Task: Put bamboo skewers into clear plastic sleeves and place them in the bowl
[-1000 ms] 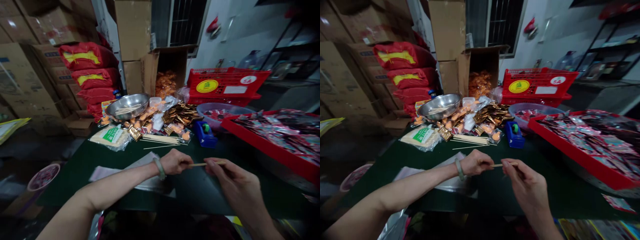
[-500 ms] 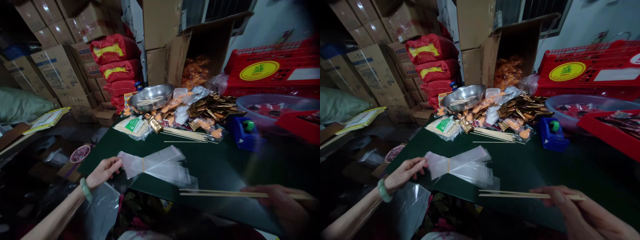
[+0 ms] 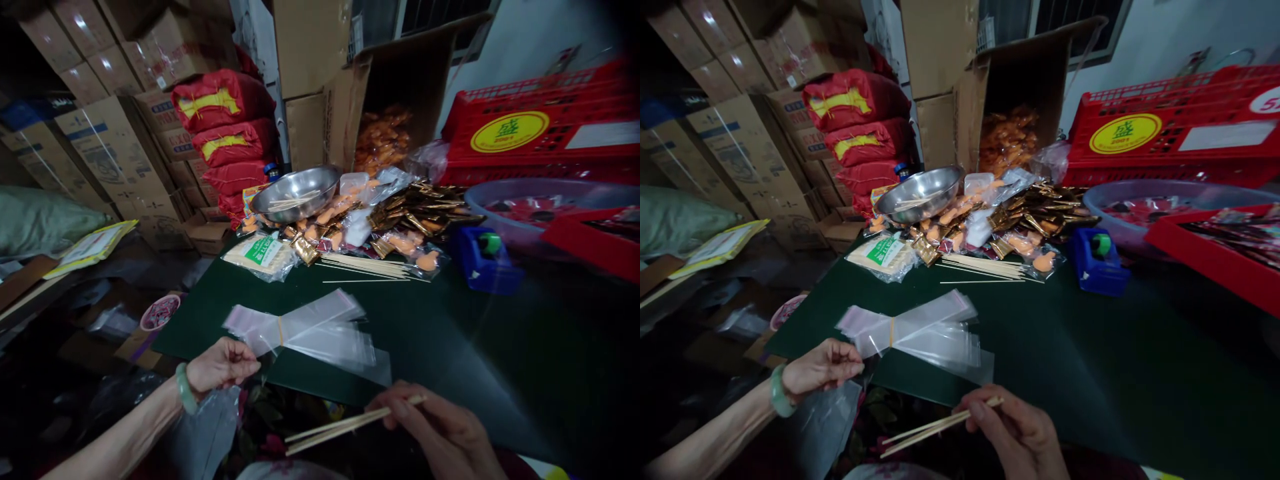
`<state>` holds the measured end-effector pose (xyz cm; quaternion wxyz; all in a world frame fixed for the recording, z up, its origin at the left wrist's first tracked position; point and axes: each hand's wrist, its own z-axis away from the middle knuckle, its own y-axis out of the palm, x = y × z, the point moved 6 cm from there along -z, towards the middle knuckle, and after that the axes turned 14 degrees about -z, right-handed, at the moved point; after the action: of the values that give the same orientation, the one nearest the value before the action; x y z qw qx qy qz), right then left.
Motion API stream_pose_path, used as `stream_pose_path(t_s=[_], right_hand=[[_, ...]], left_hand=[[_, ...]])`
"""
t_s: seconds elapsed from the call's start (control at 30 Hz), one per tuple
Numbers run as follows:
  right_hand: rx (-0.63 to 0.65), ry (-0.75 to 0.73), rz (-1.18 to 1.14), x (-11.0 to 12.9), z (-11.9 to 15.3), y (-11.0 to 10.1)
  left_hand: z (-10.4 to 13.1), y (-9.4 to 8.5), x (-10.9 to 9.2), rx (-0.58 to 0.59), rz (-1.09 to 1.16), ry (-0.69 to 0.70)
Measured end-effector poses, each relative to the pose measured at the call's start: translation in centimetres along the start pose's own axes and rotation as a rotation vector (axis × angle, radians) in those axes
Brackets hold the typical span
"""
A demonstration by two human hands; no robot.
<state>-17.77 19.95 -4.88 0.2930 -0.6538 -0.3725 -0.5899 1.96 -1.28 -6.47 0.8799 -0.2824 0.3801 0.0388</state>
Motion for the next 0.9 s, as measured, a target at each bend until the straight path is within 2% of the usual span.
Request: stream_pose_path(t_s=[0.1, 0.27, 0.37, 0.5, 0.63, 0.7, 0.77, 0.9], right_hand=[[-0.090, -0.050, -0.071, -0.3, -0.3, 1.0], [-0.229, -0.095, -0.179, -1.4, -1.0, 3.6], [-0.174, -0.188, -0.212, -1.2, -1.3, 5.5], [-0.068, -0.414, -0.143, 0.3, -0.8, 7.3], [0.007, -0.815, 0.168, 3.1, 0.5, 8.6], [-0.018, -0.956, 0.304, 4.1, 0.9, 8.6], [-0.081, -1.007, 0.392, 4.6, 0.8, 7.9], [-0.244, -0.955, 0.444, 3.8, 0.1, 4.9]], left_hand=[[0.1, -0.9, -0.6, -0.096, 0.058, 0.006], [0.9, -1.5, -0.2, -0.147, 0.143, 0.000], [1.6, -2.5, 1.2, -0.237, 0.240, -0.027], [2.6, -4.1, 3.7, -0.300, 0.381, -0.109], [3.4, -5.2, 5.6, -0.378, 0.495, -0.159], [3.5, -5.3, 6.0, -0.404, 0.518, -0.155], [3.3, -5.0, 5.8, -0.403, 0.501, -0.134], [2.1, -3.9, 3.5, -0.350, 0.354, -0.044]])
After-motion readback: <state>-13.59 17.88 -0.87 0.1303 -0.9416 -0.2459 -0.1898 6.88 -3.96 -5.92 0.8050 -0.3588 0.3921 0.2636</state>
